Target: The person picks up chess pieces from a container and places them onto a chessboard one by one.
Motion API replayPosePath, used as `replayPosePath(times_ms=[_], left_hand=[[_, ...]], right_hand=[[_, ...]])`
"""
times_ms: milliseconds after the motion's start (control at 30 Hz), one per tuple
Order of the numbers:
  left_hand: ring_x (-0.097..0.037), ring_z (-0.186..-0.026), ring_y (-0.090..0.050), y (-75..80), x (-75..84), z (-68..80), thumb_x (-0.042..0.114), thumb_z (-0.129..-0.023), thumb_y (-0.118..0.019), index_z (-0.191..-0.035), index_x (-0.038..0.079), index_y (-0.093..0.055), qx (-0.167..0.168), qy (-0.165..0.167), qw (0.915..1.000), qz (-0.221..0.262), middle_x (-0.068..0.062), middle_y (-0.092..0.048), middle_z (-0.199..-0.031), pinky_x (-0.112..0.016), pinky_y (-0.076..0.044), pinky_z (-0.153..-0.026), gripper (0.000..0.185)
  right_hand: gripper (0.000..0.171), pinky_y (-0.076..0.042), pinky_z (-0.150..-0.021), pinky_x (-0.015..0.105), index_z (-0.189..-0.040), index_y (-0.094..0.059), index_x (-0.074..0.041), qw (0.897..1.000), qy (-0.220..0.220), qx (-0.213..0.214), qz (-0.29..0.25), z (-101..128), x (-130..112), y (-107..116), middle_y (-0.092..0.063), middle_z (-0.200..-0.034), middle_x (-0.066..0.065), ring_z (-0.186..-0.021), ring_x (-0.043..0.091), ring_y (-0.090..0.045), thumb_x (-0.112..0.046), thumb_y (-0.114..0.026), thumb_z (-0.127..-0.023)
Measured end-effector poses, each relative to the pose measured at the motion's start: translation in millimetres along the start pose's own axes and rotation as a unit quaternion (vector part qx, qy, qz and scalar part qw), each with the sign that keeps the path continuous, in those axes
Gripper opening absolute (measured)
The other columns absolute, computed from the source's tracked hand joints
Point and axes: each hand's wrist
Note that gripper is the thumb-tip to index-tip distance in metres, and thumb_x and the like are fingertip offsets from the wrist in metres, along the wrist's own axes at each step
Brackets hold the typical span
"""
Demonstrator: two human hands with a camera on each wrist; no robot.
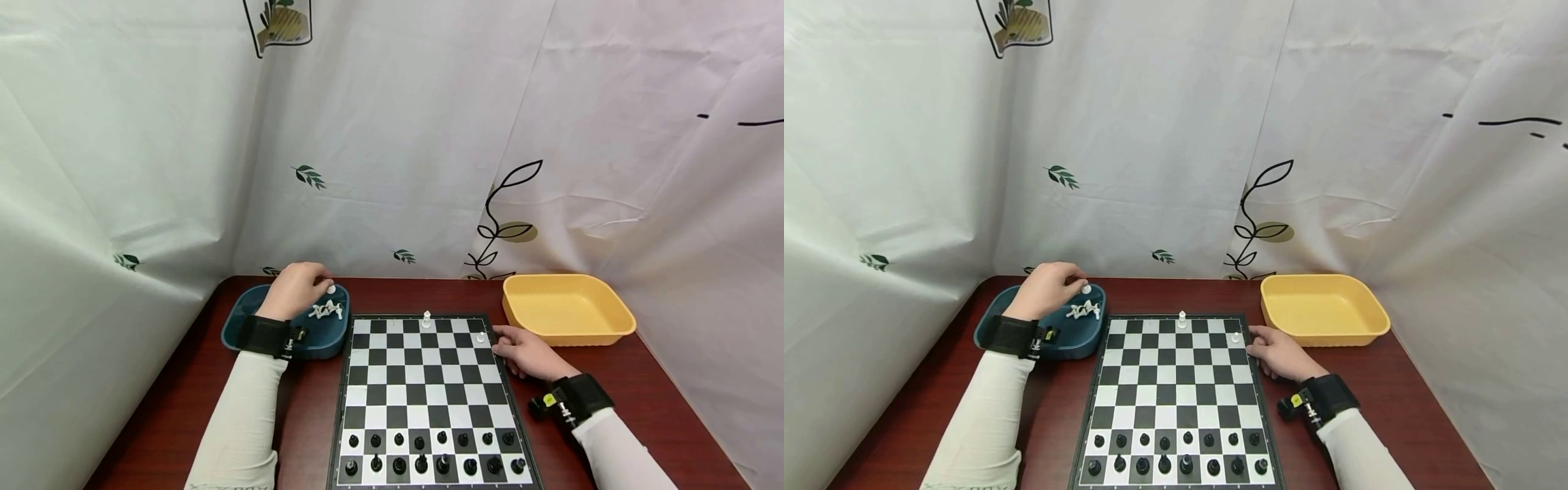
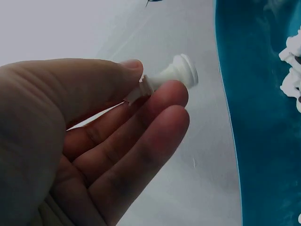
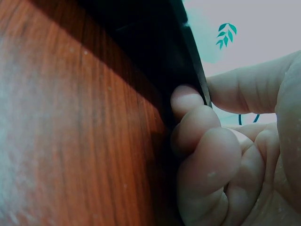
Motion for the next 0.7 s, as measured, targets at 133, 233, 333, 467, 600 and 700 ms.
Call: replayPosePath(times_ms=[133, 233, 333, 467, 600, 700], left_hand=[[-0.030, -0.093, -0.076, -2.0, 8.6, -1.0, 0.013, -0.104, -0.080, -0.113, 0.005, -0.084, 0.003, -0.011, 0.9999, 0.000, -0.012, -0.082, -0.104, -0.050, -0.063, -0.086, 0.013], [-0.029, -0.093, -0.077, -4.5, 15.7, -2.8, 0.014, -0.104, -0.081, -0.113, 0.005, -0.084, 0.003, -0.020, 0.9998, 0.001, -0.011, -0.082, -0.104, -0.049, -0.063, -0.086, 0.013], [-0.027, -0.091, -0.077, -8.0, 22.8, -4.8, 0.015, -0.103, -0.082, -0.112, 0.006, -0.084, 0.001, -0.031, 0.9995, -0.001, -0.010, -0.082, -0.102, -0.047, -0.063, -0.084, 0.013], [-0.024, -0.086, -0.076, -12.9, 32.6, -8.2, 0.016, -0.102, -0.084, -0.110, 0.007, -0.085, 0.003, -0.052, 0.9986, -0.011, -0.007, -0.082, -0.098, -0.044, -0.063, -0.081, 0.012], [-0.022, -0.083, -0.076, -18.8, 42.3, -11.7, 0.015, -0.102, -0.084, -0.108, 0.009, -0.085, 0.009, -0.075, 0.9969, -0.025, -0.005, -0.082, -0.096, -0.042, -0.063, -0.079, 0.009], [-0.021, -0.084, -0.076, -24.0, 50.4, -14.0, 0.014, -0.103, -0.083, -0.107, 0.010, -0.085, 0.010, -0.088, 0.9956, -0.029, -0.004, -0.082, -0.096, -0.041, -0.063, -0.079, 0.006]], right_hand=[[0.065, -0.050, -0.050, 0.035, -0.160, -0.044, 0.013, 1.000, 0.003, 0.002, 0.000, 0, 0, 0, -0.059, -0.072, 0.006, -0.055, 0.023, -0.057, -0.016, -0.069, -0.108], [0.065, -0.049, -0.049, 0.036, -0.160, -0.043, 0.014, 1.000, 0.007, 0.004, 0.001, 0, 1, 0, -0.059, -0.071, 0.006, -0.055, 0.023, -0.057, -0.015, -0.069, -0.107], [0.067, -0.050, -0.049, 0.036, -0.160, -0.042, 0.015, 1.000, 0.011, 0.002, 0.002, 0, 1, 0, -0.059, -0.071, 0.006, -0.054, 0.022, -0.057, -0.015, -0.069, -0.107], [0.067, -0.050, -0.050, 0.035, -0.160, -0.041, 0.015, 1.000, 0.009, -0.001, 0.004, 1, 0, 0, -0.059, -0.070, 0.005, -0.054, 0.021, -0.057, -0.016, -0.068, -0.108], [0.066, -0.050, -0.050, 0.035, -0.160, -0.042, 0.015, 1.000, 0.007, -0.001, 0.004, 1, 0, 0, -0.059, -0.070, 0.006, -0.054, 0.021, -0.057, -0.017, -0.067, -0.108], [0.066, -0.050, -0.050, 0.035, -0.159, -0.042, 0.015, 1.000, 0.010, -0.001, 0.003, 1, 0, -1, -0.059, -0.071, 0.006, -0.054, 0.021, -0.057, -0.016, -0.068, -0.108]])
Point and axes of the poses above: each hand's wrist, its own z-axis away from the middle knuckle, its own y-axis out of the back of the hand, x = y × z
